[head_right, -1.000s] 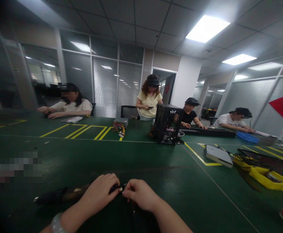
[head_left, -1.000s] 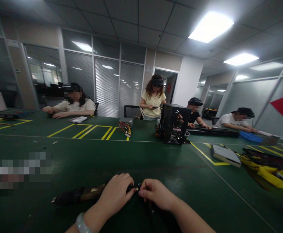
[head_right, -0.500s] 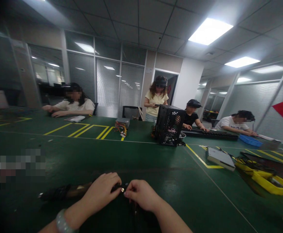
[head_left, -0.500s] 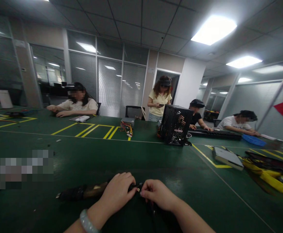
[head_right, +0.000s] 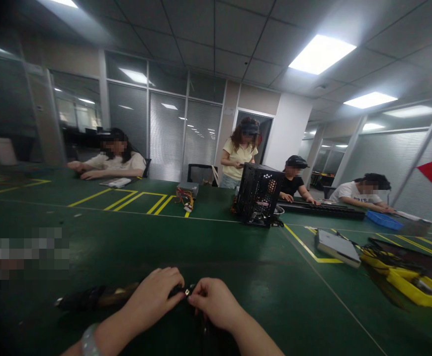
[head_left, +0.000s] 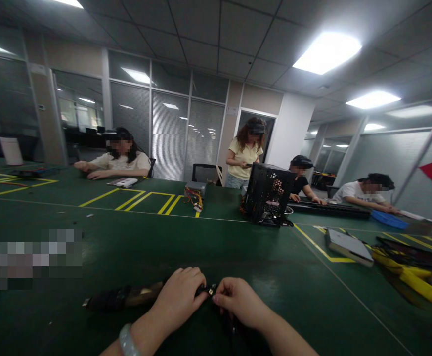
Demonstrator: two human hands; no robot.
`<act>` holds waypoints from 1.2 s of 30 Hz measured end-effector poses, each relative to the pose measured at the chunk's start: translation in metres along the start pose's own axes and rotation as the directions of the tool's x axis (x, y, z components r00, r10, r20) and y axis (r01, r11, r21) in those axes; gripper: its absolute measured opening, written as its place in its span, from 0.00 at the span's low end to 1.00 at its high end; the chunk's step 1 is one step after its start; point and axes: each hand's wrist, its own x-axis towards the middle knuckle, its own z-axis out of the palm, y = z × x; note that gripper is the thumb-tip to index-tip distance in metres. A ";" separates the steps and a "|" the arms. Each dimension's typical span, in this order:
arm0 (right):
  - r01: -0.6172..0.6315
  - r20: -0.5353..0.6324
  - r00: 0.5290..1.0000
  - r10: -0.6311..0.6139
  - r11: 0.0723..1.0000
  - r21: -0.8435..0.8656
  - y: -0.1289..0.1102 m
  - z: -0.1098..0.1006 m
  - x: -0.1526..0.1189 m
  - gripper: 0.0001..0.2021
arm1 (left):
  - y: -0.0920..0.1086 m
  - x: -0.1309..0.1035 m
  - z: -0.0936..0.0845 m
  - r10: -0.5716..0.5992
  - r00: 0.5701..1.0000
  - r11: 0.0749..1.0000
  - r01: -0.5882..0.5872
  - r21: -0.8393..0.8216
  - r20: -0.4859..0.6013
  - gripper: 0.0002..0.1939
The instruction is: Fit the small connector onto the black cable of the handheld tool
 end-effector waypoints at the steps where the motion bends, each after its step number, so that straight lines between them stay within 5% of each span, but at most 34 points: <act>1: -0.007 0.005 1.000 0.007 1.000 -0.001 0.000 0.000 0.000 0.06 | 0.000 0.000 0.001 0.005 1.000 1.000 -0.005 0.005 -0.004 0.05; 14: -0.017 0.189 0.982 0.014 1.000 0.012 -0.015 0.000 -0.016 0.06 | -0.001 -0.001 -0.004 0.033 0.999 0.998 -0.033 -0.049 -0.001 0.06; 25: 0.038 -0.231 0.971 -0.054 0.997 -0.074 -0.002 -0.010 0.001 0.08 | 0.002 0.000 -0.003 0.042 0.999 0.999 -0.042 -0.016 0.010 0.04; 31: 0.010 -0.207 0.977 -0.056 0.976 -0.217 -0.002 -0.008 0.000 0.08 | 0.003 0.000 -0.007 0.054 0.999 0.998 -0.053 -0.017 0.006 0.05; 36: 0.020 -0.161 0.985 -0.063 0.966 -0.259 -0.006 -0.007 -0.003 0.08 | -0.008 -0.002 -0.012 0.014 1.000 1.000 -0.014 0.012 -0.020 0.15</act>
